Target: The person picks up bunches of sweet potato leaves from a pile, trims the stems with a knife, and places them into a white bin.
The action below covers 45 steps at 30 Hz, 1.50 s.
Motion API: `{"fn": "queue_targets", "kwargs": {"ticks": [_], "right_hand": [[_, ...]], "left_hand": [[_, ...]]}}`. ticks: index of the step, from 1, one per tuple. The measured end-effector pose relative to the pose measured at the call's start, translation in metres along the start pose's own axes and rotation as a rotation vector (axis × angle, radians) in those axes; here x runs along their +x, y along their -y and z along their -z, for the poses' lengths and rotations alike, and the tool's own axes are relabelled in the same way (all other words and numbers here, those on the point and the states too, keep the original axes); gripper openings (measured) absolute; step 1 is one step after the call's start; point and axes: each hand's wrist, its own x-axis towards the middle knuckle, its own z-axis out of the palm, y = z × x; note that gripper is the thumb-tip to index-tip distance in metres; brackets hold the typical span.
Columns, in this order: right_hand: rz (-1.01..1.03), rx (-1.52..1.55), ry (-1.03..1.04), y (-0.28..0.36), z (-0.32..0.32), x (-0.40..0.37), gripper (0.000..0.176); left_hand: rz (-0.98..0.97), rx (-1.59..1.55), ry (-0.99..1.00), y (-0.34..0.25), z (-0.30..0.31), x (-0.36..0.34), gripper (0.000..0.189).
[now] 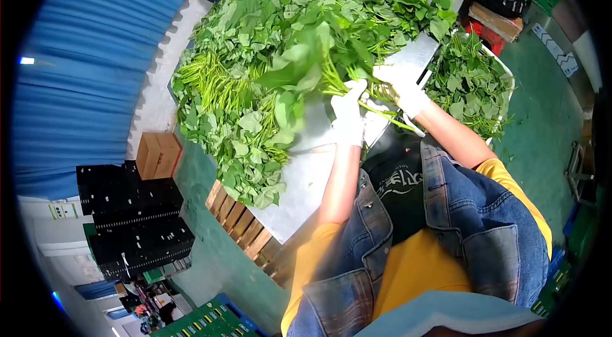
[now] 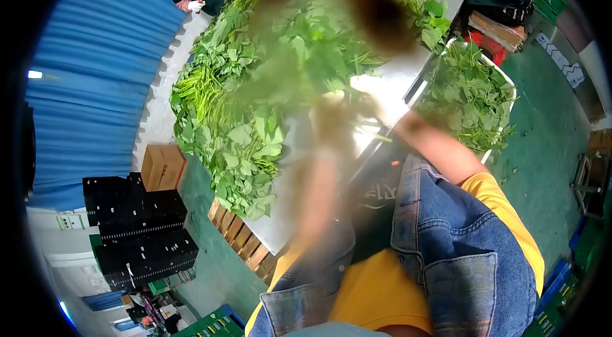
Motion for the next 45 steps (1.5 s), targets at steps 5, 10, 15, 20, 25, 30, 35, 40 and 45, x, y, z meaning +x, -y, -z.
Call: {"fn": "queue_targets", "kwargs": {"ticks": [5,10,15,20,25,30,35,40,45], "right_hand": [[0.232,-0.045,0.046,-0.003,0.006,-0.01,0.021],[0.047,-0.736,0.272,0.072,-0.014,-0.088,0.02],[-0.055,-2.103,-0.062,0.075,0.164,-0.106,0.026],[0.204,-1.809,-0.237,0.061,0.125,-0.071,0.045],[0.724,-1.758,-0.214,0.029,0.096,0.047,0.029],[0.347,-2.122,-0.412,0.035,0.085,0.125,0.048],[0.47,-2.289,-0.344,0.058,0.115,0.146,0.013],[0.509,-2.167,-0.328,0.079,0.084,0.109,0.012],[0.398,-2.044,-0.324,0.06,0.114,0.122,0.038]], "left_hand": [[-0.006,0.005,-0.069,0.06,0.022,0.053,0.01],[0.02,-0.252,-0.126,0.033,0.082,0.078,0.008],[0.247,-0.466,-0.077,-0.011,0.118,0.062,0.009],[0.242,-0.47,-0.009,-0.001,0.119,0.048,0.026],[0.039,-0.399,-0.182,-0.03,0.106,0.021,0.02],[-0.302,-0.258,-0.227,-0.056,0.11,-0.002,0.041],[-0.094,-0.527,-0.087,-0.038,0.147,-0.009,0.031],[-0.007,-0.595,-0.117,-0.03,0.14,-0.01,0.021],[0.162,-0.711,-0.027,-0.005,0.137,0.013,0.021]]}}
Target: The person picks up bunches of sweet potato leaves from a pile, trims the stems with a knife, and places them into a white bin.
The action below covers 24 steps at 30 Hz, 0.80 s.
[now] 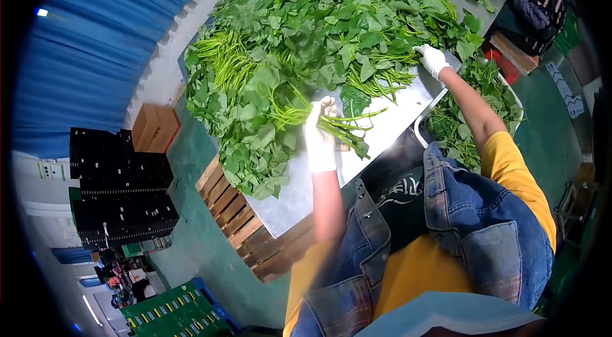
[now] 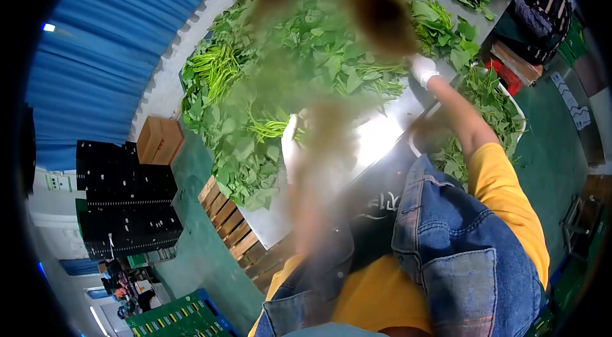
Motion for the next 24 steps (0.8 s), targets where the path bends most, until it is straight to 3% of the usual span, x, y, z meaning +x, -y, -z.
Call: {"fn": "queue_targets", "kwargs": {"ticks": [1,4,5,8,9,12,13,14,18,20,21,24], "right_hand": [[-0.031,0.048,0.005,-0.006,-0.013,0.001,0.042],[-0.04,0.04,-0.108,-0.003,-0.021,-0.006,0.028],[0.021,0.012,-0.159,-0.003,-0.018,-0.008,0.018],[0.169,-0.066,-0.246,-0.007,0.003,-0.012,0.014],[0.064,-0.027,-0.292,-0.004,0.011,-0.012,0.014],[0.03,0.423,-0.347,0.005,0.042,-0.024,0.02],[-0.123,0.905,-0.144,0.035,0.077,-0.042,0.022],[-0.125,1.098,-0.185,0.051,0.09,-0.053,0.019],[-0.227,1.292,-0.141,0.11,0.107,-0.092,0.021],[-0.207,1.218,-0.078,0.132,0.104,-0.105,0.017],[-0.112,1.184,-0.123,0.137,0.097,-0.107,0.014],[-0.001,1.143,-0.127,0.154,0.09,-0.12,0.008]], "left_hand": [[0.006,-0.03,-0.025,0.003,-0.009,-0.001,0.022],[-0.067,0.087,0.032,0.009,-0.019,0.001,0.021],[-0.093,0.13,0.032,0.008,-0.028,-0.007,0.02],[-0.051,0.054,-0.013,0.018,-0.011,0.003,0.021],[-0.056,0.056,-0.039,0.021,-0.009,0.003,0.022],[0.017,-0.071,0.051,0.033,0.013,0.017,0.025],[0.052,-0.135,0.097,0.038,0.018,0.021,0.026],[0.049,-0.137,0.097,0.042,0.016,0.021,0.026],[-0.84,1.305,0.332,0.052,-0.005,0.019,0.028],[-1.297,2.029,0.419,0.057,-0.012,0.024,0.029],[-1.303,2.157,0.535,0.062,0.002,0.043,0.032],[-1.571,2.103,0.414,0.049,-0.047,0.016,0.033]]}}
